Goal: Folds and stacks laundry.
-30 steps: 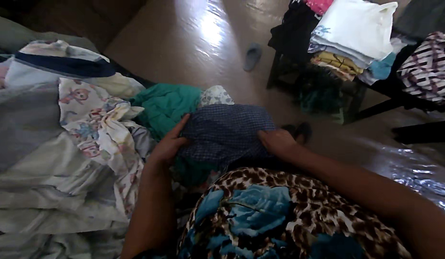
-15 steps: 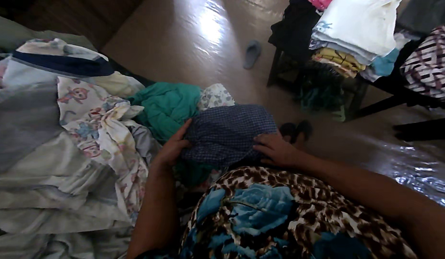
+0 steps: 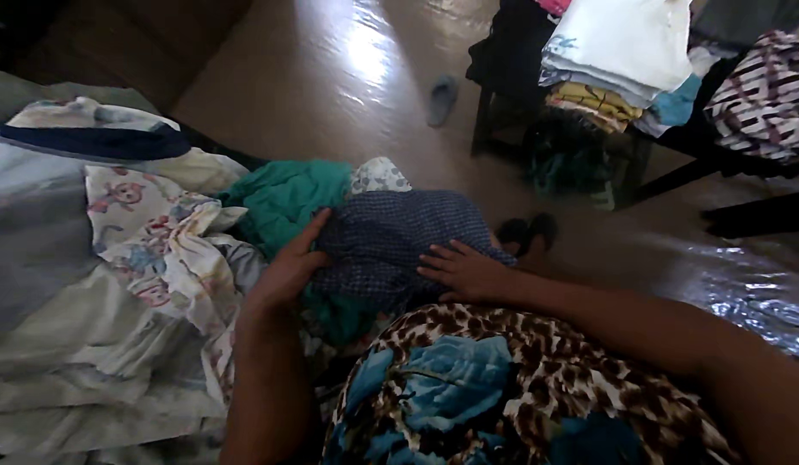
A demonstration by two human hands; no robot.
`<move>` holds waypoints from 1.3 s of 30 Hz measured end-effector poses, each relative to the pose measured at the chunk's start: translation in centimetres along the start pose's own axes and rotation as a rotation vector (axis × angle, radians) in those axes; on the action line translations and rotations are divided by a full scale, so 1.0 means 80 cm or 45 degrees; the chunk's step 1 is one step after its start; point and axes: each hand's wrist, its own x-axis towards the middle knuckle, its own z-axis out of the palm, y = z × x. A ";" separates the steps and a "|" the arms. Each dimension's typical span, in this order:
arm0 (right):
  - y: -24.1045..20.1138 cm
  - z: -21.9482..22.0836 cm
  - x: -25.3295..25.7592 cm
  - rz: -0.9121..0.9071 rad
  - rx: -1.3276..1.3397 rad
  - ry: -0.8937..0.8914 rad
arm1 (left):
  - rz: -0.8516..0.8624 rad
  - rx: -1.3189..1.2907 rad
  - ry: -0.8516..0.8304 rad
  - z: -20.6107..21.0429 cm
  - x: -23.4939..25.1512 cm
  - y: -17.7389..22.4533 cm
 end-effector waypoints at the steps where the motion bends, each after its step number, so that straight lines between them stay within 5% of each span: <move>1: -0.001 -0.001 0.000 0.003 -0.001 -0.010 | 0.013 0.082 0.006 0.001 -0.002 0.016; 6: -0.003 -0.004 0.001 0.024 -0.037 -0.063 | 0.156 0.692 -0.015 0.046 0.006 0.119; 11: -0.006 0.003 -0.019 -0.049 -0.106 0.271 | 0.227 0.712 -0.262 0.149 0.042 0.192; 13: -0.022 -0.013 -0.027 0.160 0.053 0.174 | 0.247 0.686 -0.341 0.188 0.051 0.199; 15: -0.031 -0.022 -0.029 0.360 0.154 0.036 | 0.271 0.677 -0.420 0.211 0.054 0.195; 17: -0.026 -0.016 -0.032 0.330 0.137 0.150 | 0.396 0.622 -0.468 0.210 0.055 0.185; 20: -0.018 -0.005 -0.037 0.175 -0.010 0.261 | 0.871 0.470 -0.303 0.188 0.055 0.156; 23: -0.032 -0.024 -0.042 0.320 0.053 0.052 | 1.179 0.442 -0.095 0.172 0.075 0.104; 27: -0.023 -0.018 -0.036 0.238 0.147 0.203 | 1.119 0.480 -0.289 0.191 0.077 0.053; 30: -0.028 -0.027 -0.038 0.300 0.249 0.099 | 0.920 0.543 -0.512 0.212 0.075 0.046; 33: -0.028 -0.028 -0.035 0.345 0.276 0.033 | 0.860 0.564 -0.557 0.211 0.077 0.051; 39: -0.012 -0.004 -0.040 0.148 -0.026 0.254 | 0.853 0.464 -0.513 0.212 0.079 0.042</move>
